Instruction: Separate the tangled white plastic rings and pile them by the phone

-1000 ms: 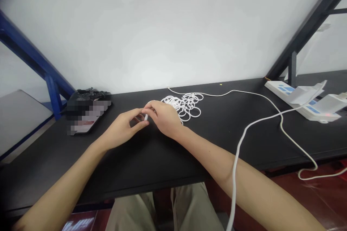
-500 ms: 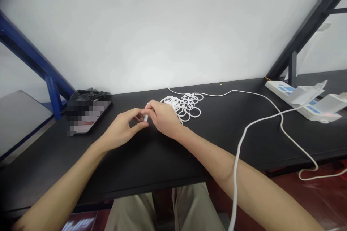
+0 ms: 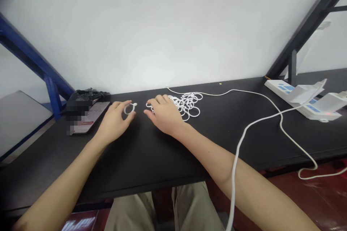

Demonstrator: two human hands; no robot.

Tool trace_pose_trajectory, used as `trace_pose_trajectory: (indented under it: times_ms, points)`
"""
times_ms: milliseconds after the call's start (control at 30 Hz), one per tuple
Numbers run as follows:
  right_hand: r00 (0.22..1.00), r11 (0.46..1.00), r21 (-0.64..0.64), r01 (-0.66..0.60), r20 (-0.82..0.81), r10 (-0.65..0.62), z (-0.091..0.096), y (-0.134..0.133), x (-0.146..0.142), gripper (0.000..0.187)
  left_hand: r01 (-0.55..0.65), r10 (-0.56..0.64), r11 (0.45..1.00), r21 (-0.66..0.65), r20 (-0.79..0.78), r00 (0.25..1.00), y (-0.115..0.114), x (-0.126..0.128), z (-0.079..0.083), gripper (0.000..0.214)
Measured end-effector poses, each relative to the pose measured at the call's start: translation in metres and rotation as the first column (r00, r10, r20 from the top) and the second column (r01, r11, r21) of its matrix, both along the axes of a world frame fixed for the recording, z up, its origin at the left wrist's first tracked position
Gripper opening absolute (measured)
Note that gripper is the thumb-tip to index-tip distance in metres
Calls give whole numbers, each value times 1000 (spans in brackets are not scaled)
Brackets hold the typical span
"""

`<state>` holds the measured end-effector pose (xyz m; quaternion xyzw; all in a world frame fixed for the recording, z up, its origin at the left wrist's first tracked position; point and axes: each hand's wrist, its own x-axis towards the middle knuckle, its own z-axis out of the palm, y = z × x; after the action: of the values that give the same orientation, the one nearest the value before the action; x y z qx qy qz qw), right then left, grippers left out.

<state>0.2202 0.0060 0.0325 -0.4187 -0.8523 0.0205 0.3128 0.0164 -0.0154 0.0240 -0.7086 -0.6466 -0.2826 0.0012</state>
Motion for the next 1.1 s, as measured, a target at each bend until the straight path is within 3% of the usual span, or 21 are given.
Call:
trace_pose_trajectory:
  times_ms: [100, 200, 500, 833, 933, 1033, 1100]
  points:
    - [974, 1000, -12, 26, 226, -23, -4, 7, 4, 30, -238, 230, 971, -36, -157, 960, 5, -13, -6, 54]
    - [952, 998, -60, 30, 305, -10, -7, 12, 7, 20, -329, 302, 940, -88, -231, 925, 7, -21, -10, 53]
    - [956, 997, -71, 35, 292, -12, -6, 14, 8, 7, -404, 371, 911, -79, -267, 889, 12, -34, -20, 51]
    - [951, 994, -79, -72, 295, 92, -13, 16, 7, 30, -391, 361, 918, -73, -258, 896, 11, -34, -13, 49]
    - [966, 997, -35, -72, 246, 78, -11, 13, 5, 29, -280, 277, 960, 0, -145, 950, 10, -28, -8, 44]
    - [992, 995, 14, -102, 69, 101, -7, 9, 1, 24, 10, -16, 997, 72, 85, 996, 6, -14, -3, 40]
    - [984, 989, 14, -145, -98, 146, -6, 6, -2, 17, 222, -227, 974, 50, 216, 950, 0, -3, 0, 47]
